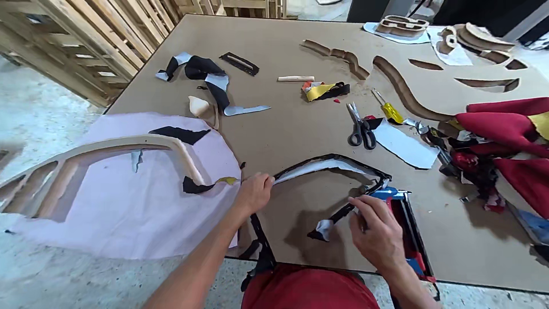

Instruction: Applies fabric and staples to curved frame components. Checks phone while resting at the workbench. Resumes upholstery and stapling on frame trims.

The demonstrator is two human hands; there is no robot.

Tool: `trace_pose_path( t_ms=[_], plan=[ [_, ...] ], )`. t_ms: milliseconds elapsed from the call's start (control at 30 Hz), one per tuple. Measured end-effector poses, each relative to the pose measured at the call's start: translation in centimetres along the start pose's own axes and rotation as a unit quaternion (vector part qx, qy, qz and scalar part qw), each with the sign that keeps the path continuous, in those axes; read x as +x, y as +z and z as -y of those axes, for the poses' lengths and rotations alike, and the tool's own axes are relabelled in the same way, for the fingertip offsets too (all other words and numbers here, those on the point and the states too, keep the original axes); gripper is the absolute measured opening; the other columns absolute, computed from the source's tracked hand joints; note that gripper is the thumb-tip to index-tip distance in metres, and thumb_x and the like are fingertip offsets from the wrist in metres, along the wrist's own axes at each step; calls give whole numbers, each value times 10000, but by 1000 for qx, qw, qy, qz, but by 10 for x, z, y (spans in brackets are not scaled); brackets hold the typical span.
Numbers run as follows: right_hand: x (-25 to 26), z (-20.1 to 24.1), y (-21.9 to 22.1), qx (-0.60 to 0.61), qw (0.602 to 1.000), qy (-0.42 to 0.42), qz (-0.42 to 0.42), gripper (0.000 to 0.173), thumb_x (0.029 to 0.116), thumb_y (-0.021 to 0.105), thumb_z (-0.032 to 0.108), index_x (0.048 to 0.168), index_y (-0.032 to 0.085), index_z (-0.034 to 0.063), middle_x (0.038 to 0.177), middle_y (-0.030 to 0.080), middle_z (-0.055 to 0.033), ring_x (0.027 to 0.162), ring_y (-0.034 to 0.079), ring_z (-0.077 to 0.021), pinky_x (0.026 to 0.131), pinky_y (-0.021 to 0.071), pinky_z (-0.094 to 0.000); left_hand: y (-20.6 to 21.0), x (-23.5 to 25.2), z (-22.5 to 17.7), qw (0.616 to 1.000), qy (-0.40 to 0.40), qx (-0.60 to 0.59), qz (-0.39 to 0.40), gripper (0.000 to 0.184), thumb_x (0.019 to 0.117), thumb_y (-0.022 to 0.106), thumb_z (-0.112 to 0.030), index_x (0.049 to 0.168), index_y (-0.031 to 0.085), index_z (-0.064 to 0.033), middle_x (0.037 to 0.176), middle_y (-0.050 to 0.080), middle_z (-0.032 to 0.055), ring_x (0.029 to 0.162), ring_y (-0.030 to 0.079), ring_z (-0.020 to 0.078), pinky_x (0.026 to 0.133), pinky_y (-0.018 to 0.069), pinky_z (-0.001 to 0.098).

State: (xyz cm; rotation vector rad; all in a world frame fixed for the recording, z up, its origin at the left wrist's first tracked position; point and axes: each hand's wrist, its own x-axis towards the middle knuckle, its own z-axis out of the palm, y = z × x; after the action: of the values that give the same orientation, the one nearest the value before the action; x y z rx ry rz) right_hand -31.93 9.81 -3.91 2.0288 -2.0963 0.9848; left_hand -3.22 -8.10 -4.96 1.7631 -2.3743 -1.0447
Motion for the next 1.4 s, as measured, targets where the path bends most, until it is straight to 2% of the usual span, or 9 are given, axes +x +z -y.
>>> trace_pose_path(
  t_ms=[133,367,467,633,867,1033,1200,1333,1400],
  plan=[
    [-7,-8,-2,-12,999,36,-21,279,916,601,237,1106,778,135,1112,721,-58,1061,690,-214,867,600,-398,14,-18,-1,990,47,106,-85,559,960,663,-351,1473,554,-158,1299,636,166,1005,703,342,856,590,547],
    [-96,-50,-22,-146,977,122,98,535,867,668,239,1401,649,274,1465,562,-185,1201,626,-434,839,568,-585,12,-23,32,972,66,166,-152,526,1006,575,-131,1527,501,-140,1241,651,223,892,717,395,747,602,552],
    [-84,-69,-40,-166,969,169,66,438,839,637,78,1238,747,221,1386,619,-188,1190,627,-450,874,550,-613,10,-28,47,973,70,176,-131,467,1062,515,-261,1502,531,-106,1188,677,247,904,719,430,747,589,598],
    [52,-81,-60,-132,964,220,74,349,912,696,275,1204,734,87,1175,704,-172,1097,671,-378,895,548,-597,23,-23,49,935,140,240,-222,414,966,535,-145,1342,655,-18,1119,693,258,975,701,455,768,577,587],
    [209,-116,66,-113,926,317,169,460,980,608,396,1230,672,15,1257,645,-252,1202,608,-436,955,508,-628,36,32,1,931,227,194,-209,465,887,649,17,1333,682,-110,1301,673,169,1127,681,368,894,569,547],
    [230,-109,91,-209,891,339,220,356,912,649,353,1018,678,14,1001,712,-213,1005,699,-399,798,549,-602,50,65,-23,923,263,196,-201,434,900,634,-14,1317,691,-117,1267,708,114,1092,705,302,853,589,483],
    [214,-109,72,-250,860,364,258,413,906,686,457,861,712,48,948,716,-197,972,695,-392,773,530,-617,56,77,-44,894,308,199,-256,113,844,690,-49,939,751,-51,915,730,115,847,731,272,671,592,417],
    [206,-133,53,-194,858,392,269,313,880,695,383,809,731,81,855,713,-168,872,696,-363,738,525,-611,73,91,-64,874,352,199,-270,251,900,632,1,1099,759,-83,1210,731,109,935,733,247,744,599,389],
    [190,-139,30,-31,882,417,218,223,940,691,281,919,785,80,793,716,-106,696,655,-255,617,505,-493,79,101,-75,863,361,192,-296,242,888,638,3,1069,765,-95,1108,753,81,891,729,223,725,590,367]
  ],
)
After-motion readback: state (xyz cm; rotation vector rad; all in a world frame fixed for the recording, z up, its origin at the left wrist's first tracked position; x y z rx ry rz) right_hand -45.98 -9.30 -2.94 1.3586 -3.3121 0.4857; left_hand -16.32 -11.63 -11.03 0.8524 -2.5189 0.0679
